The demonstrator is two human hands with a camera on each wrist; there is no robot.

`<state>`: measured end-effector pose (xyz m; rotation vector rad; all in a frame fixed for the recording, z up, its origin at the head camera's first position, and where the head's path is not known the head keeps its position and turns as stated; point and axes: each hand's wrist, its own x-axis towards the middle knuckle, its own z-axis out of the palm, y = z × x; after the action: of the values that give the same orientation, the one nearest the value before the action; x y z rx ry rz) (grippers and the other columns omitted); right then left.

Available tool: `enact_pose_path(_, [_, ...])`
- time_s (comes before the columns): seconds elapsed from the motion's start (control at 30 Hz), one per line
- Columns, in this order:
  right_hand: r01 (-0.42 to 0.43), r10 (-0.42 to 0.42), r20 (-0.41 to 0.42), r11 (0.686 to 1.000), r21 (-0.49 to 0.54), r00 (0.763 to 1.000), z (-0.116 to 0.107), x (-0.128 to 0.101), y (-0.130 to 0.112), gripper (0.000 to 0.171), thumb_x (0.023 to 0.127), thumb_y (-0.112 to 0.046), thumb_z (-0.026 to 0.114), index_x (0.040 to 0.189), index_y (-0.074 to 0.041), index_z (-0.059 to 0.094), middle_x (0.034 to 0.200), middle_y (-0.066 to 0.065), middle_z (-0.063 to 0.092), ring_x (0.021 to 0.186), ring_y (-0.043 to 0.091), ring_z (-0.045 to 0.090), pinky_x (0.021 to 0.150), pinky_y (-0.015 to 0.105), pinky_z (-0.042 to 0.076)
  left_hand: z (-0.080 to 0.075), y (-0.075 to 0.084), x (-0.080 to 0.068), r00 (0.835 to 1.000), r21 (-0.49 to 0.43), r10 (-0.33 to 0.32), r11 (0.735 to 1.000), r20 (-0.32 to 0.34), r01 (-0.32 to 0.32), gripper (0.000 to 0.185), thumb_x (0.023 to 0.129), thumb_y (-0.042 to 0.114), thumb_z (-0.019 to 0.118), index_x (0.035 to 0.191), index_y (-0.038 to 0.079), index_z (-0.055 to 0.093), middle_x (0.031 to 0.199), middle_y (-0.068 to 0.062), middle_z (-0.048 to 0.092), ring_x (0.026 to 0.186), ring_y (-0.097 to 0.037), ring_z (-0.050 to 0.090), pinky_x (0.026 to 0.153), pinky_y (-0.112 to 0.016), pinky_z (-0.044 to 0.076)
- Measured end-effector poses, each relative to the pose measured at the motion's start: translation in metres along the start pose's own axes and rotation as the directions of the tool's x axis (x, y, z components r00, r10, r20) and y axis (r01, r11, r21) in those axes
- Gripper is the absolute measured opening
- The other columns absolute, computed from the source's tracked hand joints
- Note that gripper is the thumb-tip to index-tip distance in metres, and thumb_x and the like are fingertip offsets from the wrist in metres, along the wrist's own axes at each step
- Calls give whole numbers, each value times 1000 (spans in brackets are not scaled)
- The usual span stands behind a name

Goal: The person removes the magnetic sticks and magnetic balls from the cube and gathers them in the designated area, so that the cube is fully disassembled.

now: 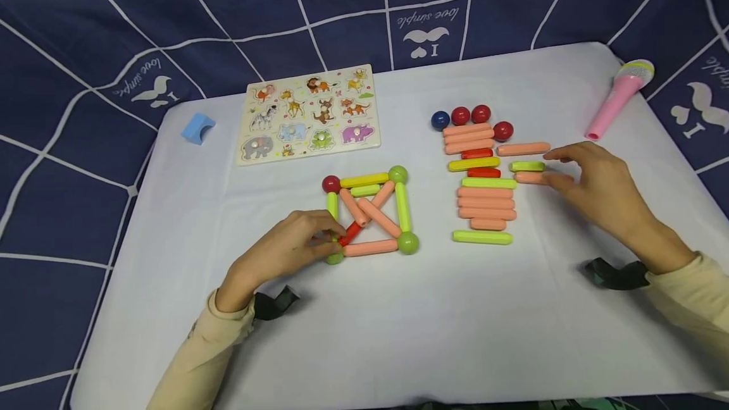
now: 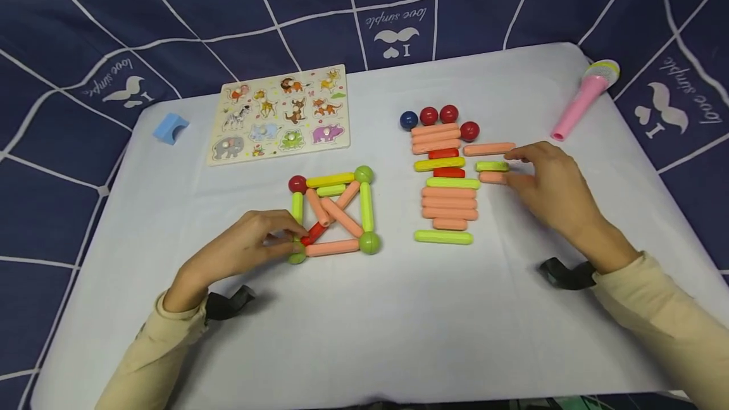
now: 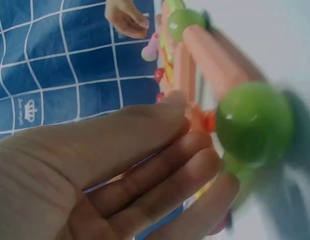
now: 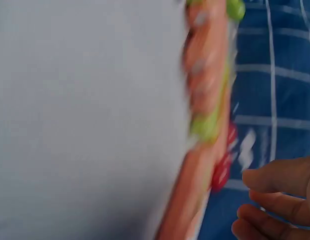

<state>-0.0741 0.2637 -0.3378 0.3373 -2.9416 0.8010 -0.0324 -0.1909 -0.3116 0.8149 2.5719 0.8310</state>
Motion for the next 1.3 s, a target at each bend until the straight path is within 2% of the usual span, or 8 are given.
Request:
enact_pose_path(0.13, [127, -129, 79, 991, 40, 988, 21, -12, -63, 36, 83, -9, 78, 115, 0, 66, 100, 12, 67, 87, 26, 61, 73, 43, 54, -4, 6, 12, 999, -11, 18, 1000, -40, -18, 18, 90, 9, 72, 107, 5, 73, 100, -2, 70, 85, -12, 62, 74, -31, 54])
enact_pose_path(0.23, [211, -226, 223, 974, 87, 948, 51, -23, -112, 37, 83, -15, 80, 115, -3, 66, 94, 4, 69, 79, 15, 63, 68, 29, 57, 7, 16, 20, 1000, 42, 20, 999, -16, -19, 19, 86, 11, 77, 105, 8, 74, 96, 2, 68, 81, -13, 58, 69, -29, 52])
enact_pose_path(0.33, [273, -288, 293, 958, 92, 912, 78, -29, -141, 41, 85, -22, 79, 117, -3, 62, 90, 3, 67, 72, 11, 62, 60, 21, 55, 23, 25, 23, 999, 111, 35, 993, 28, -38, 22, 81, 14, 82, 102, 11, 74, 97, 5, 66, 80, -12, 58, 70, -26, 51])
enact_pose_path(0.4, [310, -312, 287, 949, 53, 906, 90, -29, -152, 42, 85, -24, 79, 116, -4, 59, 82, 2, 64, 64, 9, 57, 51, 17, 49, 31, 28, 24, 998, 154, 62, 986, 26, -66, 21, 80, 14, 84, 98, 13, 74, 96, 5, 65, 80, -11, 59, 71, -26, 53])
enact_pose_path(0.57, [368, -353, 214, 929, -32, 911, 103, -26, -161, 35, 84, -22, 78, 104, -6, 55, 65, -2, 47, 49, 9, 44, 40, 17, 36, 40, 27, 25, 994, 237, 105, 967, -33, -94, 20, 79, 10, 83, 97, 14, 74, 99, 3, 63, 87, -10, 62, 73, -28, 55])
enact_pose_path(0.9, [374, -369, 197, 927, 16, 908, 113, -21, -162, 26, 81, -16, 75, 89, -3, 54, 60, -3, 43, 47, 9, 43, 39, 15, 34, 37, 24, 24, 994, 288, 100, 954, -47, -82, 21, 82, 14, 81, 102, 10, 74, 91, 2, 63, 82, -11, 59, 65, -25, 53])
enact_pose_path(1.13, [369, -359, 191, 929, -20, 914, 115, -25, -157, 16, 81, -18, 71, 88, -7, 64, 60, -3, 44, 48, 9, 41, 38, 17, 32, 35, 22, 24, 998, 258, 61, 964, -9, -56, 19, 82, 9, 81, 100, 9, 74, 92, 2, 65, 81, -12, 59, 66, -27, 53])
enact_pose_path(1.3, [333, -335, 250, 941, 50, 908, 104, -32, -148, 23, 82, -19, 74, 100, -8, 66, 67, -5, 49, 54, 7, 45, 44, 16, 39, 35, 21, 22, 999, 267, 52, 962, 6, -51, 18, 81, 9, 82, 98, 10, 75, 94, 2, 65, 85, -12, 60, 68, -27, 54])
